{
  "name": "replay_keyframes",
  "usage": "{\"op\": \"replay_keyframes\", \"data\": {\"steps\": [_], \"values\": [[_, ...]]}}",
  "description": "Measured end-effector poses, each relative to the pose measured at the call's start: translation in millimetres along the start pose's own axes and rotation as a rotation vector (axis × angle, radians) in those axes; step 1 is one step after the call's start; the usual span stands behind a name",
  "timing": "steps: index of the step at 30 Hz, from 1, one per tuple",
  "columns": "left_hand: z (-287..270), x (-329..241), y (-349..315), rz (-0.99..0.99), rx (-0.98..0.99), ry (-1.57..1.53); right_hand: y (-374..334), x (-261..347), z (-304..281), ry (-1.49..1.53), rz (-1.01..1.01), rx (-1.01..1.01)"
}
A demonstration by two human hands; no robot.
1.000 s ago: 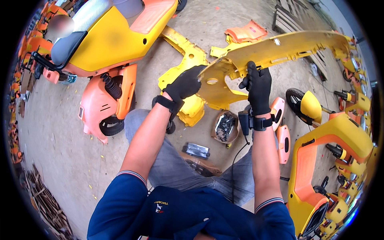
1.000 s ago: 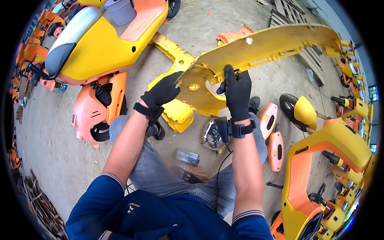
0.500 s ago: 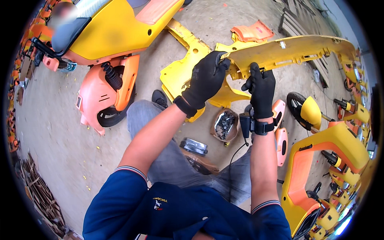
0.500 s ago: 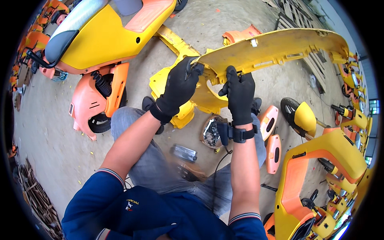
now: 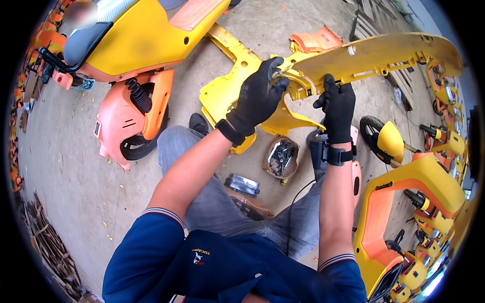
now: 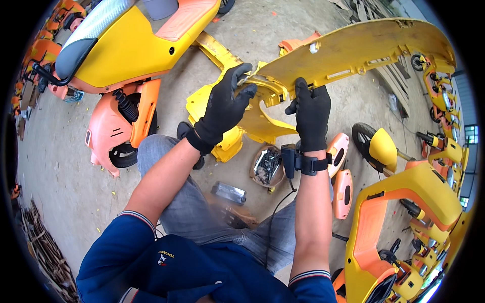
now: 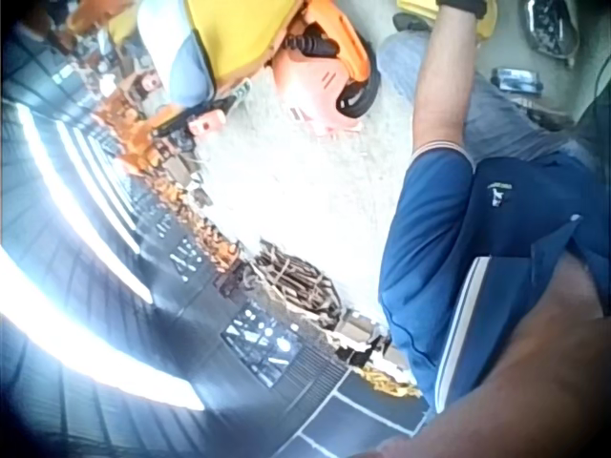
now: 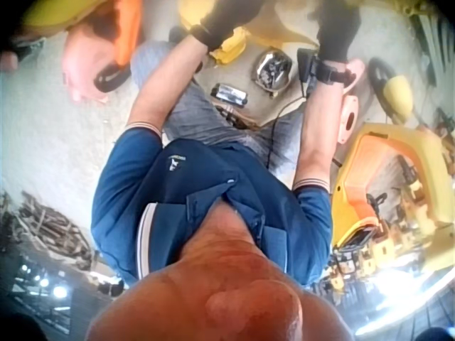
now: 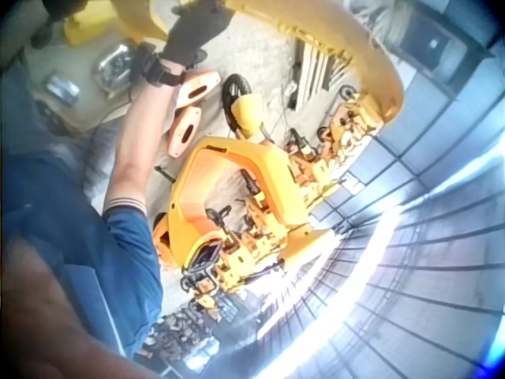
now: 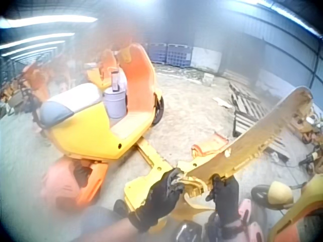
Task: The person assembles yellow plastic body panels of a scooter while sitting on the floor. They align the panels, insert screws, and tighten them using a screwdriver. The person handles multiple panels and fasteners, occasionally picking up parts from a nearby container.
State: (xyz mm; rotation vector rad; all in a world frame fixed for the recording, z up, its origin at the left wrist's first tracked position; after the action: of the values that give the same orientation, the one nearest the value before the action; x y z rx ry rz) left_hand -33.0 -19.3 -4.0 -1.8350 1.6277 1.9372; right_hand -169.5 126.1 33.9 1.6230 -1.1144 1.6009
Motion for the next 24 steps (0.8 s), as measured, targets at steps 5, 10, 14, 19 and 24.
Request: {"op": "replay_keyframes", "data": {"steps": [5, 10, 14, 19, 24], "values": [[1.4, -1.1, -0.8, -0.069, 0.013, -0.094, -1.7, 4.7, 8.2, 0.005, 0.024, 0.003], [1.3, -0.5, -0.1, -0.036, 0.003, -0.061, -2.3, 1.9, 12.3, -0.027, 0.001, 0.034], [2.3, 2.7, 1.0, -0.009, 0.025, -0.111, -5.1, -3.1, 15.9, -0.041, -0.012, 0.031], [0.9, -0.4, 1.5, 0.008, 0.024, -0.085, -4.4, -8.0, 15.3, -0.015, -0.016, 0.039], [-1.0, 2.1, 2.0, 0.016, 0.002, -0.042, -5.0, -9.5, 16.2, -0.009, 0.003, 0.032]]}}
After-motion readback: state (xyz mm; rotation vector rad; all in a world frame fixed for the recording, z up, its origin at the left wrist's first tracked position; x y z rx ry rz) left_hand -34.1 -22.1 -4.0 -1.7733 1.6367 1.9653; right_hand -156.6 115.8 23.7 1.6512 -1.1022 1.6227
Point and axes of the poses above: each hand's wrist, its own y-axis towards the middle knuckle, its own z-axis out of the palm, x = y × z, the point moved 2 cm from there along y, towards the middle knuckle, and after that the axes turned 12 degrees about z, right-handed, at the moved point
